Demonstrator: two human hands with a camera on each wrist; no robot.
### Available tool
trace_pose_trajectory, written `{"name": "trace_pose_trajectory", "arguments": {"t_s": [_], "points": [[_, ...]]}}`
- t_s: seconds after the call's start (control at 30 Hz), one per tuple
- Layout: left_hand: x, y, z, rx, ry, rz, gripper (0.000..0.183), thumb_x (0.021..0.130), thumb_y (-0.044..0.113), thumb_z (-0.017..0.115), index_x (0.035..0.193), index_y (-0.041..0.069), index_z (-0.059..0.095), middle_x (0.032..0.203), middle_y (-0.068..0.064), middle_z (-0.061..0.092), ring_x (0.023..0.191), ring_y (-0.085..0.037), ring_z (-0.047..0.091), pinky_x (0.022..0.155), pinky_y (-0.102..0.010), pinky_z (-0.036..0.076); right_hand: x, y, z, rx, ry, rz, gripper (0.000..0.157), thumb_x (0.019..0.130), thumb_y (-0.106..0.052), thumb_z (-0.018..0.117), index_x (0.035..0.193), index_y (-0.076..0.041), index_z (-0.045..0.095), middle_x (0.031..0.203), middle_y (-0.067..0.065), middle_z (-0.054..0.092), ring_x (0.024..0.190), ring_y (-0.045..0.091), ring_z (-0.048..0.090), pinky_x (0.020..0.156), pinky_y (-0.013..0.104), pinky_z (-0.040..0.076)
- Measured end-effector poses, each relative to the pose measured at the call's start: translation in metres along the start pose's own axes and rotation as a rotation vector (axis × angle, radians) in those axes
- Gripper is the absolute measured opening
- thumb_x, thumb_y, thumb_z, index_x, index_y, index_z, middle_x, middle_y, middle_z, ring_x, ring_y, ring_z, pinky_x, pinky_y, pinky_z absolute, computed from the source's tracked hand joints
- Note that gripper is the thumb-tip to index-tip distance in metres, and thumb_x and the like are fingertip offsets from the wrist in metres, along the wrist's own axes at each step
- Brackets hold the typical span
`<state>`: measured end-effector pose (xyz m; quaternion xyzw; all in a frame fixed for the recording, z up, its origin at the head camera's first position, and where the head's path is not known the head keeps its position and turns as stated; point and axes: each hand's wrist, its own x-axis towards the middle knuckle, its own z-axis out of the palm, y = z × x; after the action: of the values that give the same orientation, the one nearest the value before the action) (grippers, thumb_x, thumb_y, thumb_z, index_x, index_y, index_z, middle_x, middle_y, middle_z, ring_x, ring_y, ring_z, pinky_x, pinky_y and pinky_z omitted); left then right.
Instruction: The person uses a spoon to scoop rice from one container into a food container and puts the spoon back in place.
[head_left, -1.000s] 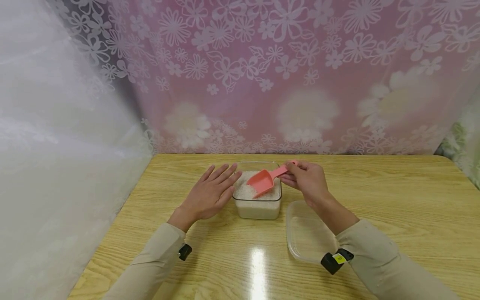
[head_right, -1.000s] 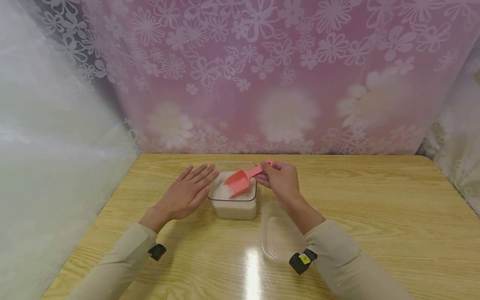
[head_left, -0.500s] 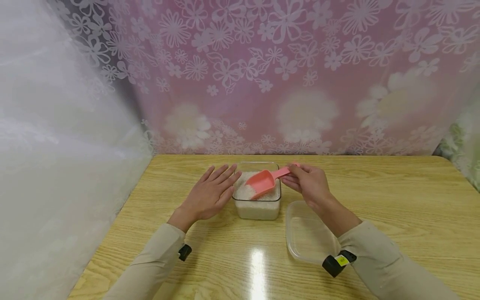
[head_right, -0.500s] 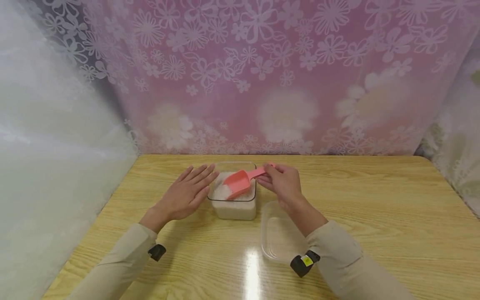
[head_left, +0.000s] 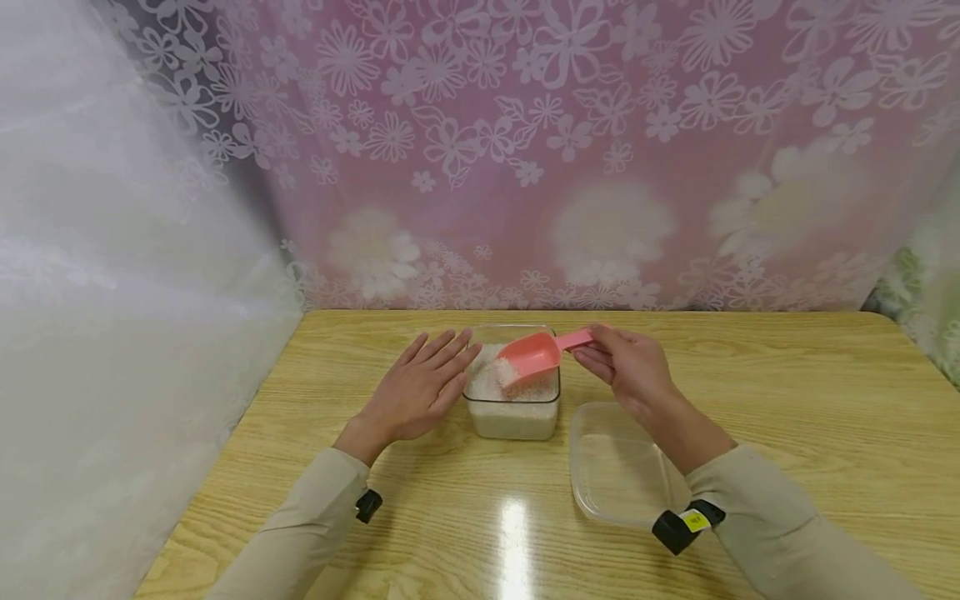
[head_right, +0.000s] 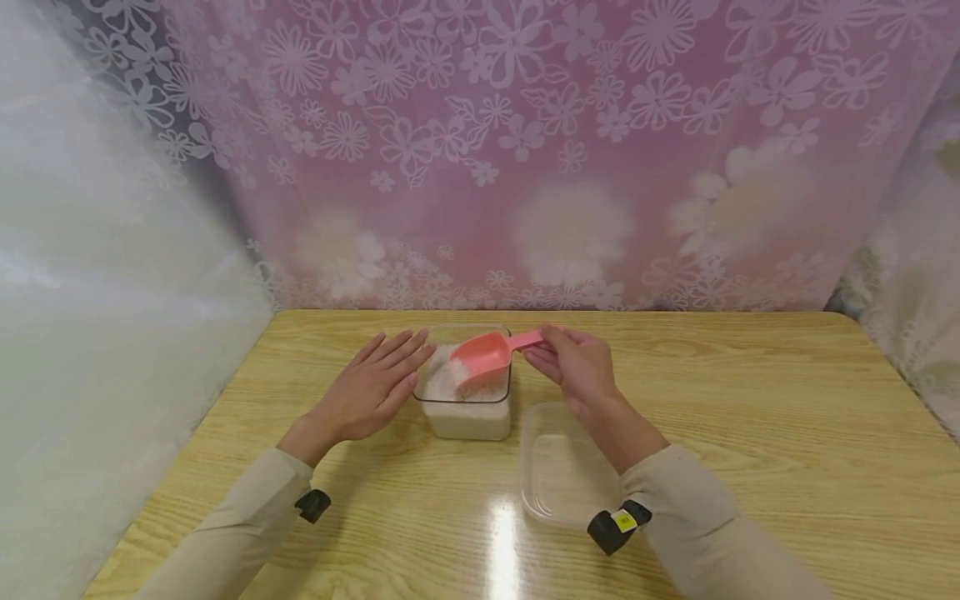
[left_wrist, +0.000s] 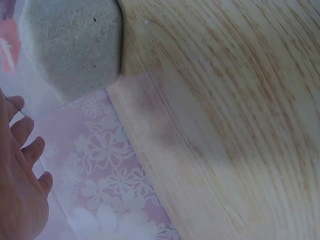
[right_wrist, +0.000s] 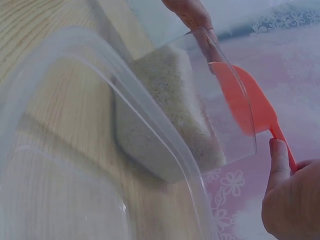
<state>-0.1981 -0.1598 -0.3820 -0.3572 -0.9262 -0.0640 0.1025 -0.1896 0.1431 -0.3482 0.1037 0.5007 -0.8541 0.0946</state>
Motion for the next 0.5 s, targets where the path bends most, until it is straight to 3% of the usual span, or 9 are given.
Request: {"name": "trace_pose_trajectory", "arguments": {"t_s": [0.17, 0.3, 0.5], "points": [[0.0, 0.0, 0.0, -0.003, 0.002, 0.004, 0.051, 0.105, 0.038, 0.024, 0.152, 0.021, 0.028, 0.157, 0.0, 0.02, 0.142, -0.023, 0.02, 0.116, -0.043, 0.01, -0.004, -0.006, -0.002, 0.06, -0.027, -0.014, 0.024, 0.097, -0.008, 0.055, 0.116, 0.007, 0.055, 0.08, 0.012, 0.071, 0.075, 0.016, 0.071, 0.078, 0.024, 0.054], [0.0, 0.0, 0.0, -0.005, 0.006, 0.01, 0.051, 0.105, 0.038, 0.023, 0.152, 0.02, 0.028, 0.157, -0.001, 0.022, 0.142, -0.024, 0.021, 0.115, -0.044, 0.011, -0.007, -0.011, -0.004, 0.093, -0.049, -0.017, 0.014, 0.097, -0.008, 0.056, 0.101, 0.001, 0.066, 0.081, 0.012, 0.071, 0.075, 0.016, 0.071, 0.078, 0.024, 0.054], [0.0, 0.0, 0.0, -0.007, 0.005, 0.009, 0.051, 0.105, 0.039, 0.022, 0.152, 0.02, 0.028, 0.157, -0.002, 0.022, 0.142, -0.024, 0.02, 0.115, -0.044, 0.01, -0.011, -0.019, -0.01, 0.158, -0.065, -0.008, 0.017, 0.097, -0.008, 0.055, 0.093, -0.003, 0.071, 0.081, 0.014, 0.071, 0.074, 0.018, 0.071, 0.077, 0.025, 0.054]]}}
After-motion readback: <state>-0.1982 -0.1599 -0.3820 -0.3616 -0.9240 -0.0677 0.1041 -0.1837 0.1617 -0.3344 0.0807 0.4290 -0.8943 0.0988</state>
